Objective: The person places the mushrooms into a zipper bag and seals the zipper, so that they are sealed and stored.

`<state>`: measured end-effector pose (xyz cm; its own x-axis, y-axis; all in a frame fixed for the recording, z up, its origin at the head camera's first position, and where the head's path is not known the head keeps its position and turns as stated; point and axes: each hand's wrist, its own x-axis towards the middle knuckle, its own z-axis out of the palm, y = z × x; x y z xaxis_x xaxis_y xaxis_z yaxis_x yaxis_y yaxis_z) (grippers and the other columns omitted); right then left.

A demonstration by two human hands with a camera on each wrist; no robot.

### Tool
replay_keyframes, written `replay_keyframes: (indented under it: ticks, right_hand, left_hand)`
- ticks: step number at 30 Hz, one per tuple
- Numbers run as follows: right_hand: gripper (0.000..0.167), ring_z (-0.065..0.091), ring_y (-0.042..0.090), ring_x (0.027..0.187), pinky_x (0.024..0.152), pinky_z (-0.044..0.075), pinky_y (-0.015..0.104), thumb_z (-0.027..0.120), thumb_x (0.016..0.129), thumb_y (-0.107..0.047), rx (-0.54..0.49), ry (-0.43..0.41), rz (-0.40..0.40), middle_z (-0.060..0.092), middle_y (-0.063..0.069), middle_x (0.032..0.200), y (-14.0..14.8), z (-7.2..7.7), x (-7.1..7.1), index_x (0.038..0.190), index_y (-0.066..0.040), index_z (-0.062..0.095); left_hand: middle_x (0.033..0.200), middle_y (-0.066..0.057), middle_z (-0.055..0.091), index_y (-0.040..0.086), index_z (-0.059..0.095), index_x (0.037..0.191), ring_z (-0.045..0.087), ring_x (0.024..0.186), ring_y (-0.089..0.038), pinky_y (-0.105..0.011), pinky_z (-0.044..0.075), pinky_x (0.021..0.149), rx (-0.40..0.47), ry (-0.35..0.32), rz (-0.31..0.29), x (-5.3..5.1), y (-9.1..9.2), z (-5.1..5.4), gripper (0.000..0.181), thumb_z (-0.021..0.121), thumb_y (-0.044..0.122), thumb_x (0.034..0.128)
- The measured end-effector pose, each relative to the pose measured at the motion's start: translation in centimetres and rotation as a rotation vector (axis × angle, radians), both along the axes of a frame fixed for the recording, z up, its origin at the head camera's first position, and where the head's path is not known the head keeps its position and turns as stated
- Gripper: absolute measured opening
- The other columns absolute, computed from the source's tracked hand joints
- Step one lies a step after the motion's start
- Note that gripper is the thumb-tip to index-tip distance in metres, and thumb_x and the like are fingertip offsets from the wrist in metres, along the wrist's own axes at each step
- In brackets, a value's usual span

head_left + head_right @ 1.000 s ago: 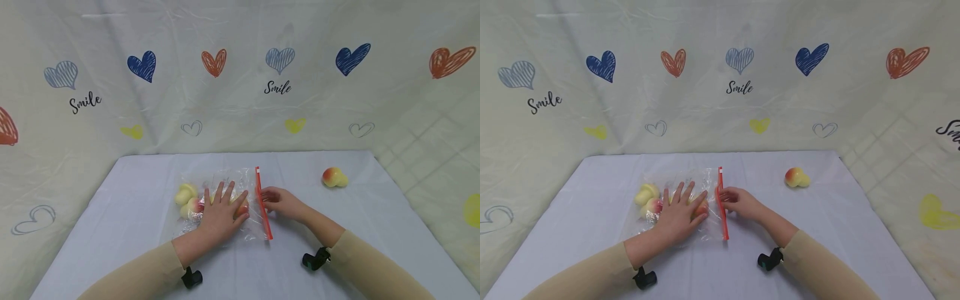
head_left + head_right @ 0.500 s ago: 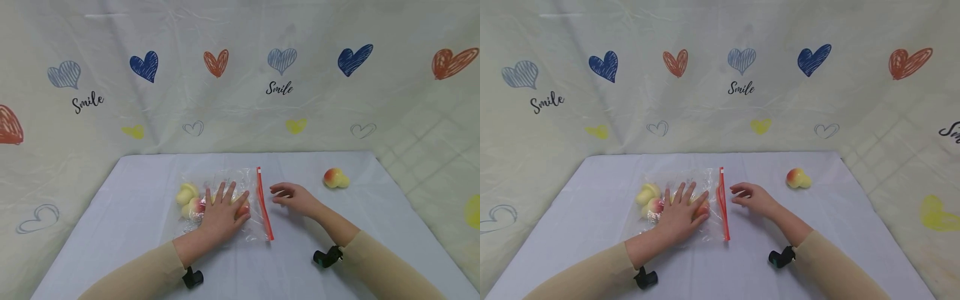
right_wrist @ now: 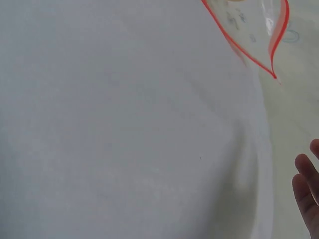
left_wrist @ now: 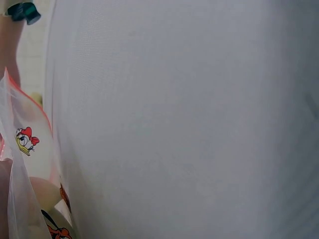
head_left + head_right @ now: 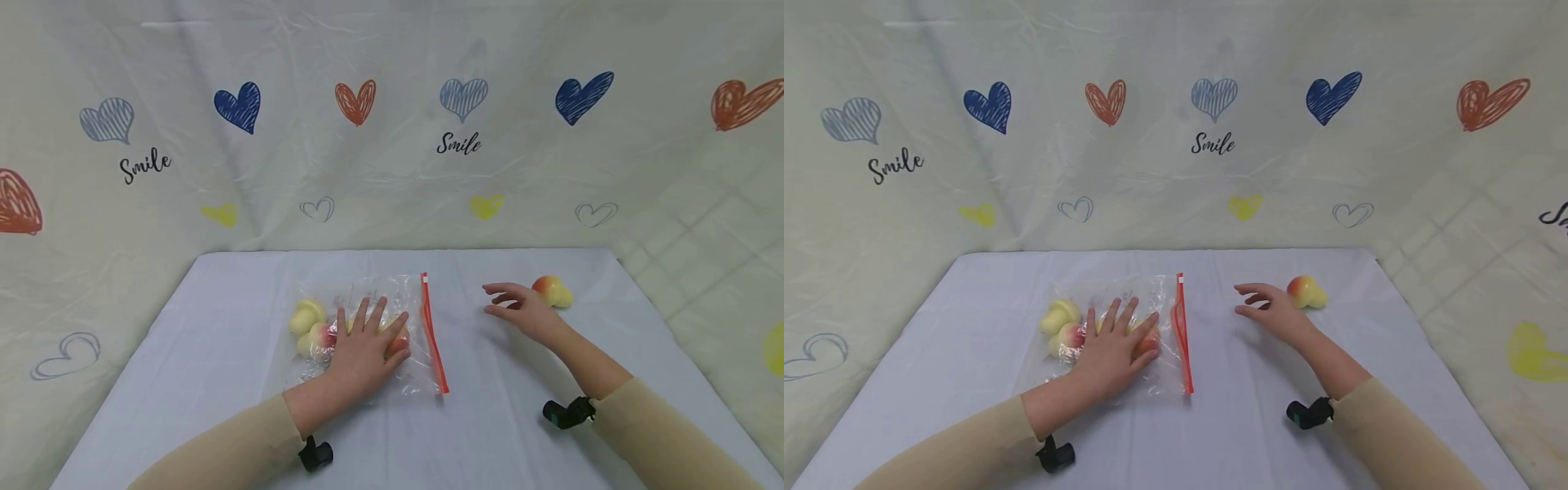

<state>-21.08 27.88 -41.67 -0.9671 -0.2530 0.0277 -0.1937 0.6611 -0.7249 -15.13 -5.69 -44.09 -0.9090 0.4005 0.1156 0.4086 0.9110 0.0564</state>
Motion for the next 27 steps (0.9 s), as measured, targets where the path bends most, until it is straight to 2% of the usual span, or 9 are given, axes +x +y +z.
replay_keyframes:
  ticks: [5, 11, 16, 23, 27]
  right_hand:
    - [0.053, 0.058, 0.031, 0.117, 0.092, 0.049, 0.039, 0.070, 0.092, -0.037, 0.055, 0.056, -0.067, 0.059, 0.015, 0.135, 2.0, 0.6, -0.2, 0.137, -0.011, 0.059]
    - [0.061, 0.051, 0.036, 0.117, 0.090, 0.049, 0.046, 0.067, 0.092, -0.047, 0.101, 0.049, -0.145, 0.056, 0.019, 0.134, 4.2, 1.4, -0.1, 0.141, -0.012, 0.055]
    - [0.061, 0.046, 0.039, 0.120, 0.092, 0.048, 0.054, 0.063, 0.094, -0.049, 0.113, 0.037, -0.174, 0.051, 0.020, 0.137, 6.0, 1.8, -0.2, 0.143, -0.014, 0.052]
    - [0.056, 0.038, 0.042, 0.132, 0.101, 0.038, 0.060, 0.066, 0.096, -0.038, 0.167, 0.126, -0.175, 0.044, 0.022, 0.147, 8.7, 1.5, -0.8, 0.141, -0.008, 0.052]
    - [0.067, 0.035, 0.047, 0.133, 0.100, 0.037, 0.065, 0.065, 0.094, -0.048, 0.219, 0.097, -0.176, 0.039, 0.026, 0.149, 9.8, 1.2, -1.2, 0.144, -0.007, 0.048]
  left_hand:
    - [0.166, -0.005, 0.012, 0.042, 0.024, 0.156, 0.006, 0.151, -0.036, -0.070, 0.000, 0.112, 0.000, 0.000, 0.002, 0.0, 0.0, 0.1, 0.068, 0.041, 0.067, 0.0956]
    - [0.166, -0.006, 0.011, 0.041, 0.025, 0.156, 0.006, 0.151, -0.036, -0.069, -0.002, 0.112, 0.003, -0.009, -0.002, 0.0, 0.0, 0.0, 0.068, 0.040, 0.067, 0.0958]
    - [0.166, -0.006, 0.012, 0.040, 0.026, 0.156, 0.006, 0.151, -0.036, -0.069, -0.002, 0.112, 0.010, -0.004, -0.004, 0.0, 0.0, 0.0, 0.068, 0.041, 0.066, 0.0957]
    - [0.166, -0.006, 0.012, 0.041, 0.025, 0.156, 0.007, 0.151, -0.037, -0.069, 0.000, 0.113, 0.012, 0.005, -0.007, 0.0, -0.1, 0.0, 0.067, 0.040, 0.066, 0.0961]
    - [0.166, -0.006, 0.013, 0.041, 0.023, 0.157, 0.007, 0.151, -0.037, -0.070, 0.002, 0.113, 0.001, 0.008, -0.009, 0.0, -0.1, 0.0, 0.068, 0.040, 0.067, 0.0961]
